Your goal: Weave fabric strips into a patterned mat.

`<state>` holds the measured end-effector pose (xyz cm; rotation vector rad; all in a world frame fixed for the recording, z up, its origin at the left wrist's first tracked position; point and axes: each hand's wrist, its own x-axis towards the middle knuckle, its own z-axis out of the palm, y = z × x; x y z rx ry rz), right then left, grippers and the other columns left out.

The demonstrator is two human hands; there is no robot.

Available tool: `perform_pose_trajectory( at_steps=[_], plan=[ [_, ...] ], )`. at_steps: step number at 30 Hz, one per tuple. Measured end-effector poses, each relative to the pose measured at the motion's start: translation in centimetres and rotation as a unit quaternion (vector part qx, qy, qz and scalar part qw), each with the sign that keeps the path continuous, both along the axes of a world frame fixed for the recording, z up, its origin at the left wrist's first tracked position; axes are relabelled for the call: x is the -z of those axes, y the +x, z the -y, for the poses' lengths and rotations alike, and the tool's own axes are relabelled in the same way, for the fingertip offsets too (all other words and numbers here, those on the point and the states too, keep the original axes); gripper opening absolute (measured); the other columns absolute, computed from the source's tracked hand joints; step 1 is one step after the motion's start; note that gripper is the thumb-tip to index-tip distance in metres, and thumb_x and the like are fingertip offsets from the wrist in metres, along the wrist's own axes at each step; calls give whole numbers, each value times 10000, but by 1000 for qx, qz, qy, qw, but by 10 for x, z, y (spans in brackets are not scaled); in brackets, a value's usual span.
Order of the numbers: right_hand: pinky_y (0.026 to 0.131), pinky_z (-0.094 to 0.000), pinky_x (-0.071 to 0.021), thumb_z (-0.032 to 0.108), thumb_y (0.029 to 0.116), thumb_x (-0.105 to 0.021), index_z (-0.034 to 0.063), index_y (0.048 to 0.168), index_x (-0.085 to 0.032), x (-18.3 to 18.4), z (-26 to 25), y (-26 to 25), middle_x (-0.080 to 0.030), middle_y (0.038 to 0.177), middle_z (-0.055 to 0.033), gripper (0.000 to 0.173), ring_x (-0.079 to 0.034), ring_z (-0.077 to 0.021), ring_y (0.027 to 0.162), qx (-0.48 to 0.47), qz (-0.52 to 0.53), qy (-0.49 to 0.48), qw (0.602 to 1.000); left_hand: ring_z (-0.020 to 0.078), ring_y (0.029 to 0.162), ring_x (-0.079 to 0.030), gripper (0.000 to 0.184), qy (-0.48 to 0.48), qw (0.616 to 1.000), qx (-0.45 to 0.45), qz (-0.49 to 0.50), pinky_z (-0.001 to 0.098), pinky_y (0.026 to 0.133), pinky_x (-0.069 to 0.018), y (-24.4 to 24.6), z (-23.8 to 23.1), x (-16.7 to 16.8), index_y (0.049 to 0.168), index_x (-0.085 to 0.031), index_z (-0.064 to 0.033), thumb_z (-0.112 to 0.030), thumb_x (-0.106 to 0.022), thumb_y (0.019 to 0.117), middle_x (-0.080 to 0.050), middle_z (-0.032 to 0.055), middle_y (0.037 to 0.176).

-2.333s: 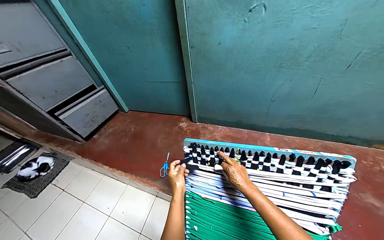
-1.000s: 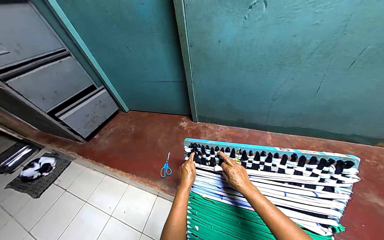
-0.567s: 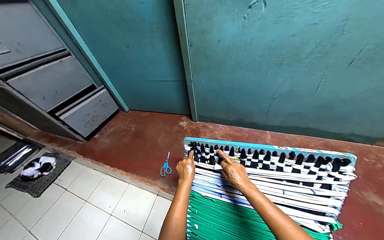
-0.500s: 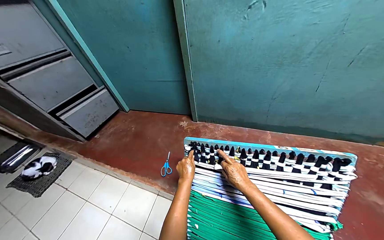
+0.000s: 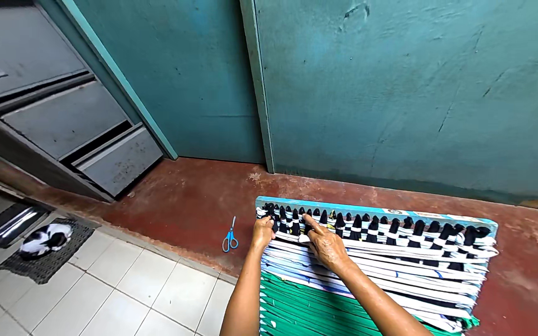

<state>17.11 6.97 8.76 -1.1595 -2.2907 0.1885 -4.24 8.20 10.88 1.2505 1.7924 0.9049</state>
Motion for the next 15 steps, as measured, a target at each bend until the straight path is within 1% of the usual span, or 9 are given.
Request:
perform_pose_trajectory(
  at_steps=[1,2,3,4,7,9,12,13,15],
  plan=[
    [722,-510,-600,-26,875,-672,-60,839,-729,-1,0,0,-564,1498,-150,75,-746,-386,957,0,-4,0,1000,191,709,-601,335,-14,997,14,-79,341,700,-522,1,-1,-5,1282,-619,100,-107,-434,1093,-656,164,909],
    [724,-511,-602,-26,872,-675,-61,835,-728,0,0,0,-570,1492,-151,73,-747,-385,959,0,-7,3,1000,303,960,-679,359,-44,985,25,-162,470,882,-531,3,0,-12,1273,-657,53,-160,-430,1095,-699,222,1094],
    [723,-510,-602,-27,868,-677,-61,830,-726,1,0,0,-575,1487,-153,71,-749,-383,955,-1,-10,7,1000,367,1137,-658,382,-79,969,26,-232,559,967,-493,8,2,-21,1267,-674,-7,-230,-411,1104,-688,230,1207],
    [720,-508,-604,-29,861,-680,-60,819,-721,2,0,0,-579,1481,-158,66,-750,-380,947,-3,-13,14,1000,396,1180,-645,395,-95,954,15,-285,599,964,-486,14,5,-25,1252,-685,-54,-284,-399,1107,-690,223,1222],
    [718,-499,-606,-29,851,-686,-53,804,-715,4,-1,0,-582,1480,-151,61,-753,-371,945,-5,-13,27,1000,438,1025,-705,339,4,934,-77,-350,617,845,-527,27,14,-9,1213,-724,-63,-270,-492,1077,-738,227,1078],
    [719,-503,-606,-29,843,-697,-55,804,-717,3,-1,0,-586,1474,-155,51,-754,-370,944,-4,-13,29,999,460,856,-730,238,133,914,-145,-355,617,728,-550,31,13,9,1067,-741,31,-164,-621,1000,-743,250,923],
    [713,-510,-603,-33,840,-691,-59,805,-717,4,0,0,-586,1473,-161,50,-751,-379,940,-5,-13,27,1000,419,738,-731,143,257,888,-192,-329,566,665,-566,28,6,24,909,-721,79,-60,-693,907,-722,237,796],
    [705,-508,-602,-30,839,-696,-57,805,-719,4,0,-1,-586,1474,-158,49,-751,-379,934,-4,-12,29,1000,397,721,-732,120,289,886,-199,-304,546,669,-573,26,5,29,913,-728,84,-28,-692,890,-725,232,790],
    [693,-505,-601,-29,836,-700,-53,804,-720,5,0,-1,-585,1476,-152,45,-751,-373,921,0,-11,33,999,370,777,-750,194,331,891,-189,-246,514,739,-599,25,9,39,1051,-721,117,20,-643,903,-745,238,877]
  ],
)
